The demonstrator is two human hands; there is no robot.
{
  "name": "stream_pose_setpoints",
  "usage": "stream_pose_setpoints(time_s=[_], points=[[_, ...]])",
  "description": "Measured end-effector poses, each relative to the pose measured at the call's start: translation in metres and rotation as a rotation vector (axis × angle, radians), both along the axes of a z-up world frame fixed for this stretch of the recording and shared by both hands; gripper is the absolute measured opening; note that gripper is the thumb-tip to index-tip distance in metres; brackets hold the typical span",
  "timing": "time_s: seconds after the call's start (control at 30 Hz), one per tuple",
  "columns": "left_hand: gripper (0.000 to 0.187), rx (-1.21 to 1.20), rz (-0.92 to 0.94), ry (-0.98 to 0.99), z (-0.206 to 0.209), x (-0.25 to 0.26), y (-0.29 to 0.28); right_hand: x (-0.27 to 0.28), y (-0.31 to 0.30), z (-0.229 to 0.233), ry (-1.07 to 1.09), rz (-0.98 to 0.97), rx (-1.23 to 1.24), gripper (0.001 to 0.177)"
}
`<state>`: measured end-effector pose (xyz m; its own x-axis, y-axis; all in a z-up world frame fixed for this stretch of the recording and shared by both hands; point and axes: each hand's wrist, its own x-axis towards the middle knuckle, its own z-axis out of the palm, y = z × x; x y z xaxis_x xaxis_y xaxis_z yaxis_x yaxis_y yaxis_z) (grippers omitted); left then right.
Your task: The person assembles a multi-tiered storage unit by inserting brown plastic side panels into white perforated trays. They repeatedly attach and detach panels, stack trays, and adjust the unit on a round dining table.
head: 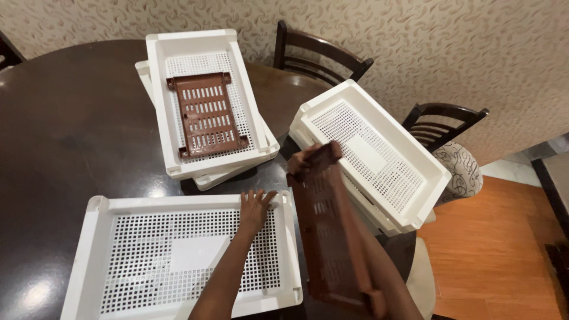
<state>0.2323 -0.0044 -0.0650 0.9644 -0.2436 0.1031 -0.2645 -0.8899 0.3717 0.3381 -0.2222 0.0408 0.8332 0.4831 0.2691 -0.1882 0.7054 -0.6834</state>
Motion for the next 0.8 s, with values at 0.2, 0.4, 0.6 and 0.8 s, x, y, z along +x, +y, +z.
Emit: stream_pose_setpoints(time_s=[0.2,0.4,0.6,0.8], points=[[0.045,-0.029,0.031,-0.485,-0.004,0.005,-0.005,-0.045,0.002,0.073,-0.075,-0.082,0.075,0.047],[0.080,-1.378,-0.031,1.262,0.078,-0.056,0.009,-0.093,0.018,0.121,-0.020,-0.200,0.089,0.047],[0.073,-1.287,-0.105,1.054,0.161,-0.099,0.050,-0.121,0.036,0.111,0.056,-0.201,-0.096,0.060],[0.059,-1.457,0.100,0.674,0.170,-0.117,0.085,-0.222,0.033,0.098,0.316,-0.235,-0.671,0.093]])
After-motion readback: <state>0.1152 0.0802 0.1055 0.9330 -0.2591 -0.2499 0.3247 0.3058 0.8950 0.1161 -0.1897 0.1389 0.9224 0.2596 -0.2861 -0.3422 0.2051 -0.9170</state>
